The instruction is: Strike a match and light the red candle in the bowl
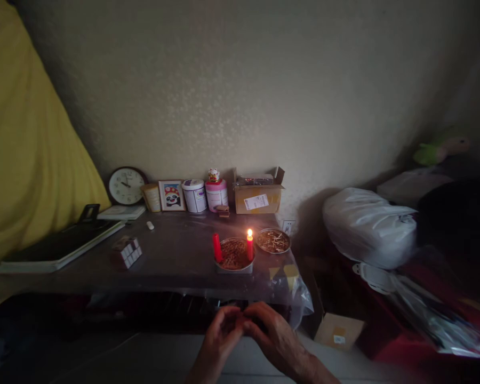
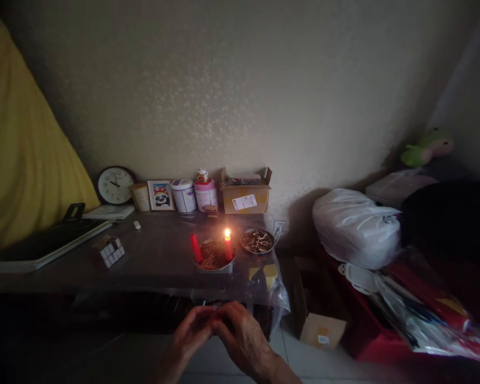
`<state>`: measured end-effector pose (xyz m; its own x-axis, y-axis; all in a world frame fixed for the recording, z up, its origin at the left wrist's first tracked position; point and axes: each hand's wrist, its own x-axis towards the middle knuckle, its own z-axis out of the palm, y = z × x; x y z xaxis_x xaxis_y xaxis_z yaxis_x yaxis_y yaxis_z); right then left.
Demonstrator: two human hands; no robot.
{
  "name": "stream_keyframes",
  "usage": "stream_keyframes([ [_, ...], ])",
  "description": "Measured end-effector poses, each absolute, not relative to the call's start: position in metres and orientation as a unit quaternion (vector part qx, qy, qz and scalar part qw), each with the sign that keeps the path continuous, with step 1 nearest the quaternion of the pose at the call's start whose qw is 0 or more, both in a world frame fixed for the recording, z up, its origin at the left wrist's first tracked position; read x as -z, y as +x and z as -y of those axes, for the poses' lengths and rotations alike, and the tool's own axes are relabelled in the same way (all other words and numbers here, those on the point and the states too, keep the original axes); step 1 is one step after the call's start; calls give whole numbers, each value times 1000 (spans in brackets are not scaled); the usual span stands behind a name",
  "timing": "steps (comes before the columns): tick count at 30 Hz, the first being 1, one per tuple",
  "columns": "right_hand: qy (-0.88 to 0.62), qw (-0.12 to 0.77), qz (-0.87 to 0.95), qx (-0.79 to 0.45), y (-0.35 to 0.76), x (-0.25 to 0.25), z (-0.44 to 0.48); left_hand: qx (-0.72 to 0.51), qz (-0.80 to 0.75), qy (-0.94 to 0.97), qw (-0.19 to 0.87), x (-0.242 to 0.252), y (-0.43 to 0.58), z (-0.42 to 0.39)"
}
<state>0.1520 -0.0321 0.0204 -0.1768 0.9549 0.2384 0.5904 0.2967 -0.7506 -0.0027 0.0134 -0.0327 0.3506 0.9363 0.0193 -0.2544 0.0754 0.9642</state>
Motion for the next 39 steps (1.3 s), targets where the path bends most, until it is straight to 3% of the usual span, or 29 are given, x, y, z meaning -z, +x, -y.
stream_keyframes([
  [28, -492, 348, 772, -202, 152, 1, 31, -420, -377, 575, 592, 28, -1, -2],
  [39, -486, 346, 767, -235, 154, -1, 31, -420, -424, 604, 528, 24, 2, 2],
])
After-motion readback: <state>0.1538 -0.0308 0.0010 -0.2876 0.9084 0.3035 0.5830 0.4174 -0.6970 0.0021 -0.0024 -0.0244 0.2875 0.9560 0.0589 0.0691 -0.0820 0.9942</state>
